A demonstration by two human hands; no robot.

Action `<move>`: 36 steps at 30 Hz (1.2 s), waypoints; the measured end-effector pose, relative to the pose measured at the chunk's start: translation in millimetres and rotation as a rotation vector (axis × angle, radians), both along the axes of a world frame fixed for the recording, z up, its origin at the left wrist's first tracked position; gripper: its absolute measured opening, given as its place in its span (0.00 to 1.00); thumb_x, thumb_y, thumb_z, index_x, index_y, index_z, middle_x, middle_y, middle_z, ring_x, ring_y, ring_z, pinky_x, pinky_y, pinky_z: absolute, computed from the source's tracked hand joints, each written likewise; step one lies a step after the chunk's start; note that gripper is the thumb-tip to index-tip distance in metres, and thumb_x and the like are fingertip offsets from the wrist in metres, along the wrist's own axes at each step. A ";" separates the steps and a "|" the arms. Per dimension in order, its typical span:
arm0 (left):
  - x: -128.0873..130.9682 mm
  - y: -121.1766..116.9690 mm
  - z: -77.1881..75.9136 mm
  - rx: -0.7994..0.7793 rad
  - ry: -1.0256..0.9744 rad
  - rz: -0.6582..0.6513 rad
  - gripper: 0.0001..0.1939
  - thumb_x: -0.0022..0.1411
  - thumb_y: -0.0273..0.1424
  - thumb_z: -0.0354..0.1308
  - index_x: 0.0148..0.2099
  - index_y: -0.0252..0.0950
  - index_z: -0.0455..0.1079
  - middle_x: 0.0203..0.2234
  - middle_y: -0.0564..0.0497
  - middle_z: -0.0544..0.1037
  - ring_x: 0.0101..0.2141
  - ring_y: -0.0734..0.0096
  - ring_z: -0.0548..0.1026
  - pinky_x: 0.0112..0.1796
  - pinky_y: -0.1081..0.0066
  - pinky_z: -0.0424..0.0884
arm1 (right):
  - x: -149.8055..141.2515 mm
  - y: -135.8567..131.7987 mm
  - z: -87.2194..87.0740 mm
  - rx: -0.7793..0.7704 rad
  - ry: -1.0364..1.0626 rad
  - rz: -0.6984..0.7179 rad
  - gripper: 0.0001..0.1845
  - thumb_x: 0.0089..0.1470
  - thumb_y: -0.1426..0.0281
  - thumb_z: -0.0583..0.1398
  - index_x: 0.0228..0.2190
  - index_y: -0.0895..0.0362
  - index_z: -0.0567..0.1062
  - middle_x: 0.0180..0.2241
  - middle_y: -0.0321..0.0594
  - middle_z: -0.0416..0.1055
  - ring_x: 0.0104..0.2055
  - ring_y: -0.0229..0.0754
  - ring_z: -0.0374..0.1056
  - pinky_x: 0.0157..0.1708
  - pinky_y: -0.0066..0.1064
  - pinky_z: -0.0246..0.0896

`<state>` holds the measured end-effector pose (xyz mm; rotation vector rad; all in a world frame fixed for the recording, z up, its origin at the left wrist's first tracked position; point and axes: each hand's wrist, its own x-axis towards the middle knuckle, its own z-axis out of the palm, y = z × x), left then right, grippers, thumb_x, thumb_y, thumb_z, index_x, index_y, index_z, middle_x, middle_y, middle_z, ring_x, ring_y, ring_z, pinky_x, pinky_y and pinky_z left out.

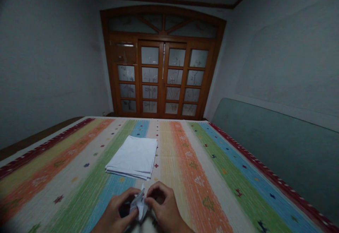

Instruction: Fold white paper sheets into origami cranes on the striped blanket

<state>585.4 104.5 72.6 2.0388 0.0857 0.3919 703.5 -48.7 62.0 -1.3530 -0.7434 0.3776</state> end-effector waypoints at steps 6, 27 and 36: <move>-2.5 -0.5 -5.1 -0.115 0.019 0.006 0.24 0.59 0.30 0.62 0.59 0.40 0.68 0.35 0.49 0.82 0.35 0.62 0.79 0.40 0.68 0.73 | -1.8 -5.7 6.4 -0.025 -0.130 -0.027 0.09 0.54 0.65 0.67 0.36 0.57 0.79 0.31 0.41 0.76 0.35 0.45 0.74 0.37 0.32 0.70; -1.1 7.1 -16.4 -0.265 0.027 -0.237 0.18 0.61 0.40 0.64 0.51 0.38 0.71 0.35 0.51 0.75 0.38 0.62 0.72 0.40 0.68 0.65 | 5.7 -1.5 16.8 -0.044 -0.057 0.015 0.06 0.47 0.68 0.68 0.27 0.56 0.77 0.24 0.35 0.74 0.27 0.41 0.71 0.30 0.29 0.66; -1.2 4.7 -6.2 -0.160 0.036 -0.166 0.15 0.63 0.36 0.60 0.52 0.39 0.70 0.36 0.51 0.77 0.36 0.63 0.73 0.40 0.69 0.65 | -2.0 -5.5 18.0 -0.135 -0.143 -0.021 0.10 0.54 0.63 0.67 0.30 0.57 0.82 0.27 0.43 0.81 0.31 0.46 0.78 0.33 0.31 0.71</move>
